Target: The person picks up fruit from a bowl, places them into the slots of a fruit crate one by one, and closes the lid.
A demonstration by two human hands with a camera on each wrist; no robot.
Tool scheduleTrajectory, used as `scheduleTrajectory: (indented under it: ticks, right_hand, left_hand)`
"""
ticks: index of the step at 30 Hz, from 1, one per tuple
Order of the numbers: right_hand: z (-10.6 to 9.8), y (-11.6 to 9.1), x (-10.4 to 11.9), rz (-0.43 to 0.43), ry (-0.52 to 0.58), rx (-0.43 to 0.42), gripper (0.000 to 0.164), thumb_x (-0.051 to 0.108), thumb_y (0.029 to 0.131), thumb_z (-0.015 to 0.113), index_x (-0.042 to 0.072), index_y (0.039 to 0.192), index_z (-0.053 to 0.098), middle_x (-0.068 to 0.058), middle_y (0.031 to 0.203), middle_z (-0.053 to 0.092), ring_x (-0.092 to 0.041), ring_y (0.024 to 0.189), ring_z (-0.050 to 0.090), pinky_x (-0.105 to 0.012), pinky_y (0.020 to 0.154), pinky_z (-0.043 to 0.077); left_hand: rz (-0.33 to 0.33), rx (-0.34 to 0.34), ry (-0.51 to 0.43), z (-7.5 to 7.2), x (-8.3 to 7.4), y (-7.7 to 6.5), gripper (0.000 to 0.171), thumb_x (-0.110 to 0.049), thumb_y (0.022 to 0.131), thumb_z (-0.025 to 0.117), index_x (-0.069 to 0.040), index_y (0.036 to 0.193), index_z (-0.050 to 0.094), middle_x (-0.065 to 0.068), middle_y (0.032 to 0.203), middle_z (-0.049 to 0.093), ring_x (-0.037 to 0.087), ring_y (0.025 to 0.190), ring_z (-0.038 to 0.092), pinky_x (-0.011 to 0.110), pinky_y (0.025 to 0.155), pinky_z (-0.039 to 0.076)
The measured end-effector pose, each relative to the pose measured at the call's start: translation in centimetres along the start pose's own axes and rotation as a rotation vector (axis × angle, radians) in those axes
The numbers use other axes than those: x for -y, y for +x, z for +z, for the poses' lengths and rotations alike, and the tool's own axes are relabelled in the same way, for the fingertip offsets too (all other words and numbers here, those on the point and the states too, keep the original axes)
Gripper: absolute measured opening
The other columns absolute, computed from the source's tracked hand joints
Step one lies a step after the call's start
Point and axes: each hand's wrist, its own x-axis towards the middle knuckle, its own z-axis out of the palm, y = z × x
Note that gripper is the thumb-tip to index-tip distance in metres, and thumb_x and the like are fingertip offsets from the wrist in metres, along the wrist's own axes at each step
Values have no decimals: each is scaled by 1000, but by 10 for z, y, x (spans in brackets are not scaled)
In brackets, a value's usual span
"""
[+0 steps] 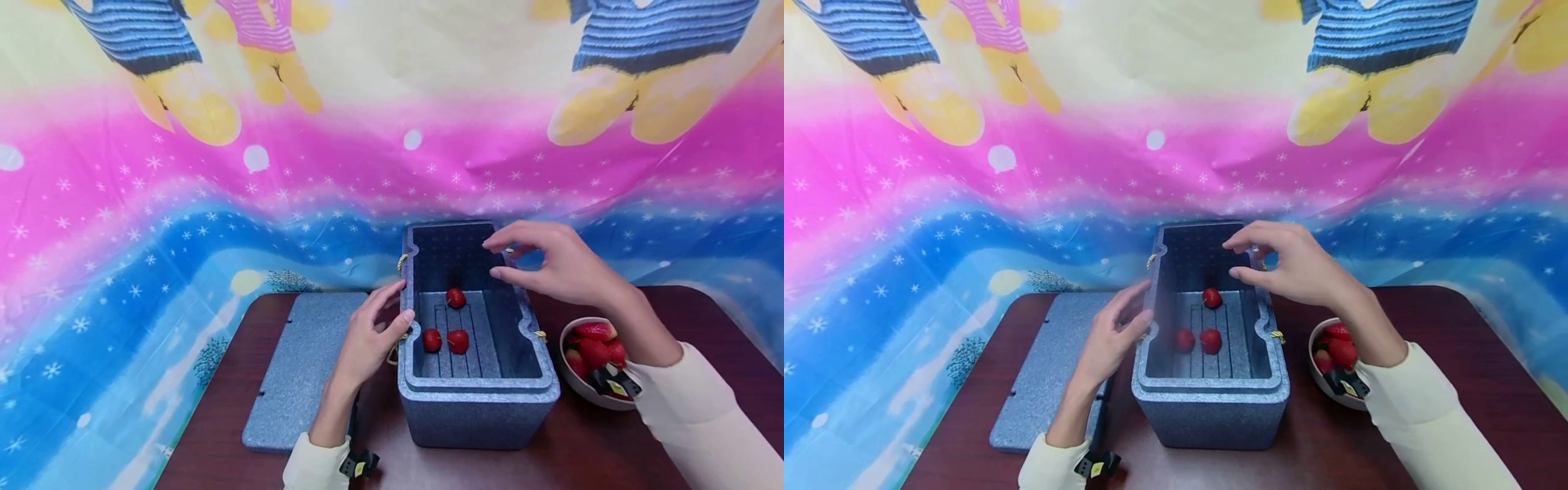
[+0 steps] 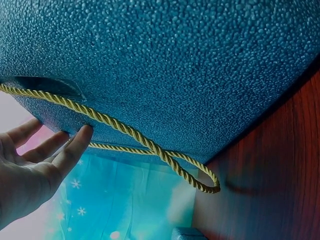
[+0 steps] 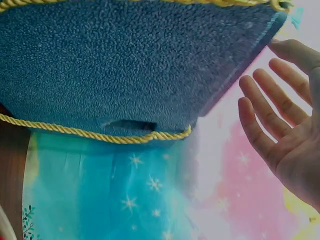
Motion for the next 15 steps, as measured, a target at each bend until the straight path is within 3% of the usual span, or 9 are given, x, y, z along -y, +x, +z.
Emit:
scheduleTrajectory:
  ticks: [7,11,15]
  right_hand:
    - [-10,-32,-4,38,0,-81,55,6,81,94,26,129,77,8,124,77,4,96,68,-12,78,56]
    - [-15,-48,-10,67,17,-106,63,2,78,94,29,133,76,4,125,77,7,97,69,-5,89,51]
    - [-16,-65,-15,133,36,-97,62,1,82,91,31,134,74,7,126,75,8,98,70,-4,87,52]
  left_hand:
    - [-11,6,-3,2,1,-1,54,-32,103,72,-25,155,59,3,157,59,24,139,64,55,110,56]
    - [-12,5,-5,1,1,-1,55,-33,103,72,-26,155,58,3,157,58,25,139,64,55,110,56]
    - [-12,3,0,0,0,-1,55,-34,103,72,-26,155,58,3,157,58,25,140,63,55,110,56]
